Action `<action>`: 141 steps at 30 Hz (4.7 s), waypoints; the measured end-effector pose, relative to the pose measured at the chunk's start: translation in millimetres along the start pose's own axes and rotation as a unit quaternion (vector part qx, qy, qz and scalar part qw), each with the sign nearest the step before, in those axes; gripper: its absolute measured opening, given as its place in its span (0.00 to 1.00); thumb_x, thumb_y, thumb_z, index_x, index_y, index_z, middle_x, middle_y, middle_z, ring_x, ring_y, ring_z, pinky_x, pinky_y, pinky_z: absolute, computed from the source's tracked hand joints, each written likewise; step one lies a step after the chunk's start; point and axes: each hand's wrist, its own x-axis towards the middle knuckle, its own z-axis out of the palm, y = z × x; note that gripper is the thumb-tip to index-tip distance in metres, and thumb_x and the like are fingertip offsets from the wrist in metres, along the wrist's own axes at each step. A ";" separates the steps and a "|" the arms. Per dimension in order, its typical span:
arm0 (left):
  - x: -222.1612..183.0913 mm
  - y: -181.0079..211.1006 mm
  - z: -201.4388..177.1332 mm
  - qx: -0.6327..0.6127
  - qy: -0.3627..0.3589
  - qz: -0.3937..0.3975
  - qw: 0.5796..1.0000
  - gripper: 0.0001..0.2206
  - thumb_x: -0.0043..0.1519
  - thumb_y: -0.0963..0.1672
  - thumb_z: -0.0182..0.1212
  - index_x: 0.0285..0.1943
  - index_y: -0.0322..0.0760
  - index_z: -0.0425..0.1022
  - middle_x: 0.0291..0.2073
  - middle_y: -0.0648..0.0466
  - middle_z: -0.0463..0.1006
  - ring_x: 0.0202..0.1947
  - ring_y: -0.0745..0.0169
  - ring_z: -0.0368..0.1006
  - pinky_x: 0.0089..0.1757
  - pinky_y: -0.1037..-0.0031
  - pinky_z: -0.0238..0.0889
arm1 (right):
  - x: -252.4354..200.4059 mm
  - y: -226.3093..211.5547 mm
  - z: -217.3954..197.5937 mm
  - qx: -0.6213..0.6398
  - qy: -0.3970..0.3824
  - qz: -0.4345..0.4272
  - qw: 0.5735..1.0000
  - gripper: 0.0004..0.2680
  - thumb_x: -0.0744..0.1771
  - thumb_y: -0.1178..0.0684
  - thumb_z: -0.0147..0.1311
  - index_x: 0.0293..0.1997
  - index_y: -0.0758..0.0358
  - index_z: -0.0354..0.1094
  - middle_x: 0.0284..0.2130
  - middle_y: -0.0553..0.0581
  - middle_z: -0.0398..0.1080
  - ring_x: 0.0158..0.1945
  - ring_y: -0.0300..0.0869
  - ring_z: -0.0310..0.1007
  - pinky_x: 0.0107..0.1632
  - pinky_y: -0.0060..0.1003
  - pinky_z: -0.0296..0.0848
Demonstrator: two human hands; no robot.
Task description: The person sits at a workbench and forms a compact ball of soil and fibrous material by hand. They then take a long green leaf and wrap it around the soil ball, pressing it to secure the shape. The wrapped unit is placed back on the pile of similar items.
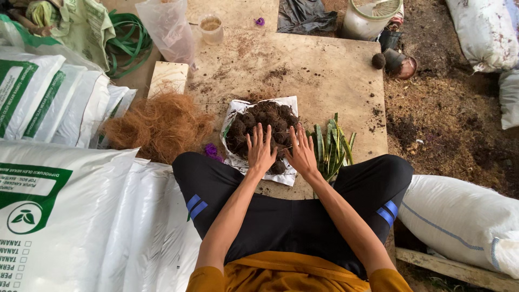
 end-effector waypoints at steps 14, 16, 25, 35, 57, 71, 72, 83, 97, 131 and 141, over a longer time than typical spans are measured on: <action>0.7 -0.3 5.7 -0.013 -0.001 0.000 1.000 0.45 0.62 0.54 0.62 0.82 0.45 0.34 0.79 0.41 0.34 0.79 0.42 0.33 0.70 0.45 0.25 | 1.5 2.1 5.4 -0.008 -0.010 0.005 1.000 0.34 0.69 0.38 0.49 0.79 0.55 0.25 0.77 0.63 0.28 0.79 0.52 0.30 0.76 0.57 0.36; -0.5 1.5 5.6 -0.013 -0.001 0.001 1.000 0.44 0.62 0.54 0.62 0.82 0.45 0.35 0.79 0.40 0.35 0.79 0.42 0.33 0.70 0.45 0.25 | 0.0 4.0 7.3 -0.006 -0.005 0.002 1.000 0.34 0.69 0.38 0.49 0.79 0.56 0.25 0.77 0.63 0.28 0.80 0.53 0.30 0.76 0.57 0.37; -0.9 3.5 5.7 -0.012 -0.026 -0.009 1.000 0.44 0.62 0.54 0.61 0.82 0.46 0.34 0.79 0.41 0.36 0.79 0.41 0.33 0.70 0.46 0.26 | -1.0 8.5 24.2 -0.005 -0.010 -0.002 1.000 0.34 0.69 0.39 0.50 0.79 0.58 0.27 0.77 0.66 0.31 0.79 0.54 0.33 0.76 0.57 0.39; -1.5 4.9 7.1 0.001 -0.028 -0.010 1.000 0.44 0.63 0.54 0.61 0.82 0.44 0.35 0.79 0.40 0.36 0.79 0.41 0.32 0.70 0.46 0.27 | 5.7 9.9 38.4 0.016 -0.026 0.022 0.999 0.35 0.68 0.39 0.52 0.79 0.58 0.28 0.77 0.67 0.31 0.79 0.56 0.34 0.75 0.58 0.39; -2.1 9.1 9.0 -0.008 -0.040 -0.041 0.998 0.42 0.64 0.53 0.59 0.82 0.43 0.36 0.79 0.39 0.37 0.79 0.40 0.33 0.70 0.46 0.29 | 9.6 8.4 44.8 0.040 -0.042 0.048 0.997 0.35 0.69 0.36 0.50 0.79 0.59 0.28 0.77 0.66 0.29 0.79 0.56 0.34 0.75 0.60 0.39; -0.8 7.7 15.9 -0.014 -0.069 -0.059 0.996 0.42 0.63 0.53 0.60 0.82 0.43 0.36 0.79 0.39 0.37 0.78 0.40 0.33 0.70 0.46 0.28 | 10.2 12.4 50.5 0.049 -0.025 0.059 0.997 0.36 0.68 0.37 0.52 0.79 0.59 0.27 0.77 0.67 0.29 0.79 0.56 0.36 0.75 0.59 0.41; 0.1 7.8 17.0 -0.015 -0.079 -0.065 0.995 0.43 0.63 0.53 0.60 0.81 0.43 0.36 0.79 0.39 0.37 0.78 0.41 0.33 0.70 0.46 0.27 | 10.9 12.0 51.3 0.048 -0.026 0.058 0.997 0.36 0.68 0.37 0.53 0.79 0.59 0.27 0.77 0.66 0.29 0.79 0.56 0.36 0.74 0.60 0.41; -1.0 9.1 18.9 -0.014 -0.082 -0.065 0.994 0.44 0.63 0.54 0.60 0.82 0.43 0.35 0.79 0.39 0.37 0.78 0.39 0.34 0.70 0.46 0.28 | 12.6 7.9 50.7 0.098 -0.034 0.084 0.991 0.36 0.68 0.36 0.53 0.79 0.58 0.26 0.77 0.68 0.31 0.78 0.58 0.38 0.75 0.58 0.41; 5.7 12.1 24.4 -0.123 -0.040 -0.068 0.989 0.40 0.65 0.52 0.59 0.81 0.41 0.39 0.76 0.31 0.47 0.70 0.35 0.57 0.64 0.50 0.55 | 24.0 5.4 48.9 0.098 -0.051 0.096 0.989 0.37 0.67 0.37 0.55 0.78 0.63 0.29 0.75 0.71 0.34 0.76 0.59 0.42 0.73 0.56 0.47; 14.8 4.2 27.3 -0.243 -0.083 -0.184 0.949 0.42 0.64 0.51 0.61 0.78 0.25 0.37 0.73 0.28 0.48 0.74 0.33 0.48 0.66 0.52 0.52 | 88.5 -33.3 148.9 -0.098 -0.124 -0.085 0.984 0.21 0.67 0.47 0.51 0.67 0.63 0.54 0.57 0.68 0.61 0.60 0.56 0.62 0.57 0.63 0.65; 21.4 4.5 15.8 -0.227 -0.025 -0.208 0.951 0.43 0.65 0.53 0.59 0.79 0.25 0.38 0.75 0.27 0.44 0.75 0.32 0.46 0.66 0.49 0.51 | 96.1 -25.1 151.2 0.040 -0.164 0.064 0.984 0.18 0.63 0.50 0.62 0.54 0.71 0.63 0.48 0.70 0.66 0.52 0.56 0.66 0.51 0.49 0.73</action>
